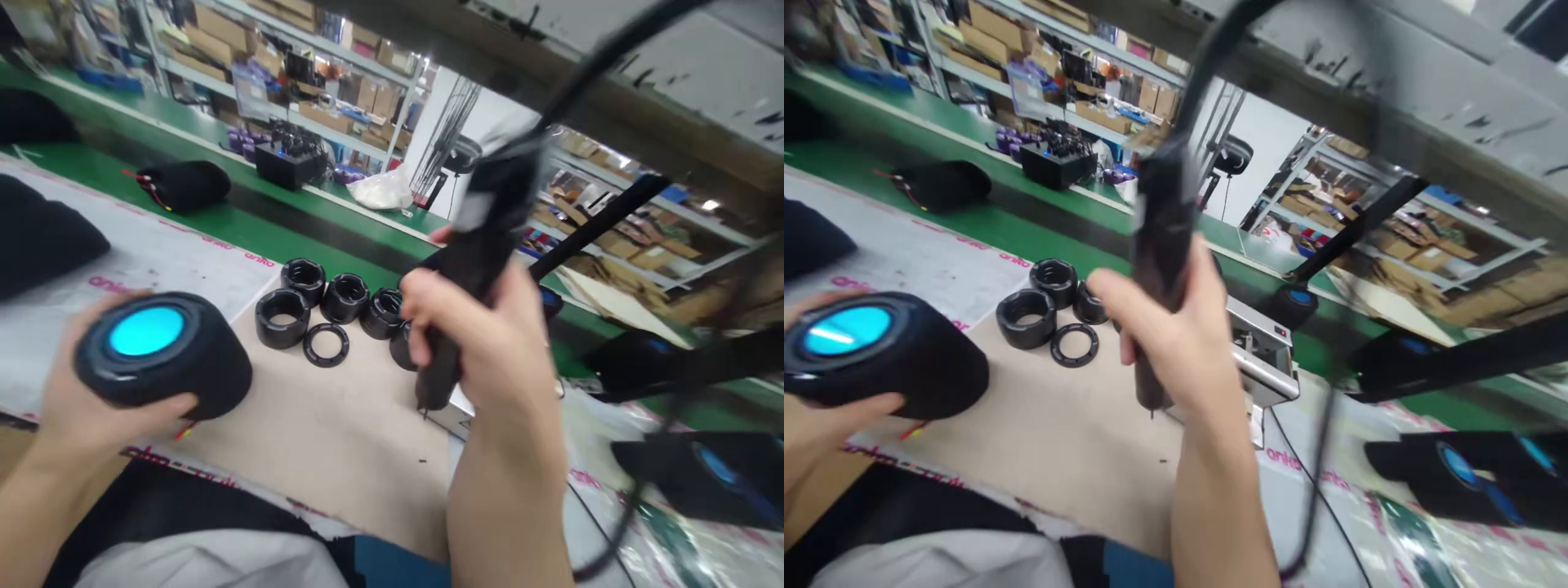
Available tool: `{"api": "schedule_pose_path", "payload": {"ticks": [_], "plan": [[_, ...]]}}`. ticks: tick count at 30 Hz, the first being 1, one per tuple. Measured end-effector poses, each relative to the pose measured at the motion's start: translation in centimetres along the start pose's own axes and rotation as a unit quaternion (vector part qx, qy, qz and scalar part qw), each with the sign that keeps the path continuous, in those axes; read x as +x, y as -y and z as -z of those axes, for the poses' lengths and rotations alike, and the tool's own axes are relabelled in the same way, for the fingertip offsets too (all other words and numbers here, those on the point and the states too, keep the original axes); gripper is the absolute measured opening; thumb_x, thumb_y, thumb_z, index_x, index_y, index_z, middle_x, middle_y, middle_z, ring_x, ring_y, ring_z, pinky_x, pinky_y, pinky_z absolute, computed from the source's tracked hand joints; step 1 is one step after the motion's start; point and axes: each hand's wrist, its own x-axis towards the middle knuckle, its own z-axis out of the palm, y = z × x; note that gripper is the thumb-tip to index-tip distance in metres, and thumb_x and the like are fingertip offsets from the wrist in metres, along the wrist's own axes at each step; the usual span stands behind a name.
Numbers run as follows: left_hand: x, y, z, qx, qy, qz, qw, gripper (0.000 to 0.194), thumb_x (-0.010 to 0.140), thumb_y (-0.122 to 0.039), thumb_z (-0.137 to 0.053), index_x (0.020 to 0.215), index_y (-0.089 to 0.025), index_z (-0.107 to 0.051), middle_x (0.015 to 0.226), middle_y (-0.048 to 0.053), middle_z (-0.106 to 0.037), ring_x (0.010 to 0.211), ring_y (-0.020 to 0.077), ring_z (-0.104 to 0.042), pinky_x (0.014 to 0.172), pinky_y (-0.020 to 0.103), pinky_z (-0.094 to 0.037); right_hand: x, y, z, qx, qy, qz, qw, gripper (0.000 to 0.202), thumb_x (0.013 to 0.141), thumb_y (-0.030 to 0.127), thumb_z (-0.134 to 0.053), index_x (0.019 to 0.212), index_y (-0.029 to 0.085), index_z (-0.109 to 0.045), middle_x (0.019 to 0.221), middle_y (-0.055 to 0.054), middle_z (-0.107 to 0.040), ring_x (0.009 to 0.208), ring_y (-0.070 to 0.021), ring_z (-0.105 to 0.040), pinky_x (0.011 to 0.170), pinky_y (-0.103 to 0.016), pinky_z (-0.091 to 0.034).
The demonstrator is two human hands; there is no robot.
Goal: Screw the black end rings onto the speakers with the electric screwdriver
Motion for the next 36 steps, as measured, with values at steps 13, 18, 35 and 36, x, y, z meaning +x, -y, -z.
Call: {"api": "schedule_pose_path", "payload": {"ticks": [13,18,35,36], "plan": [[-2.2,-0.6,-1.2,-0.115,0.083,0.034,0.989,0.118,0.065,-0.040,-0.098,0.171,-0.039,-0.045,0.161,0.011,-0.064,0.139,0.0453,-0.070,0.118,0.065,-0.061,-1.7,-11.4,-4.4,-0.285,0.135,-0.284,0.906,0.069,0.078,0.022,-0.073,0.145,0.032,-0.055,0.072,0.005,-0.068,0.057,-0.0184,-0.067,0.050,-0.026,-0.048],[-2.2,-0.5,-0.7,-0.148,0.128,0.044,0.980,0.116,0.067,-0.036,-0.098,0.170,-0.038,-0.044,0.163,0.010,-0.063,0.145,0.0406,-0.068,0.118,0.050,-0.064,-3.9,-10.3,-3.5,-0.289,0.135,-0.312,0.895,0.067,0.082,0.022,-0.071,0.146,0.032,-0.054,0.072,0.004,-0.068,0.061,-0.0199,-0.071,0.054,-0.027,-0.053],[-1.4,-2.8,-1.2,-0.166,0.144,0.007,0.976,0.120,0.067,-0.037,-0.098,0.172,-0.039,-0.041,0.160,0.008,-0.064,0.147,0.0431,-0.065,0.132,0.066,-0.048,-13.1,-7.6,-0.9,-0.125,-0.019,-0.364,0.923,0.051,0.084,0.041,-0.080,0.126,0.025,-0.056,0.138,-0.007,-0.070,0.047,-0.0065,-0.058,0.048,-0.027,-0.051],[-1.4,-2.9,-1.2,-0.183,0.152,0.003,0.971,0.118,0.069,-0.035,-0.098,0.172,-0.038,-0.040,0.159,0.009,-0.066,0.145,0.0420,-0.067,0.129,0.064,-0.052,-13.5,-8.0,-1.1,-0.115,-0.015,-0.363,0.924,0.053,0.084,0.043,-0.080,0.127,0.025,-0.056,0.138,-0.008,-0.070,0.047,-0.0067,-0.058,0.048,-0.027,-0.051]]}}
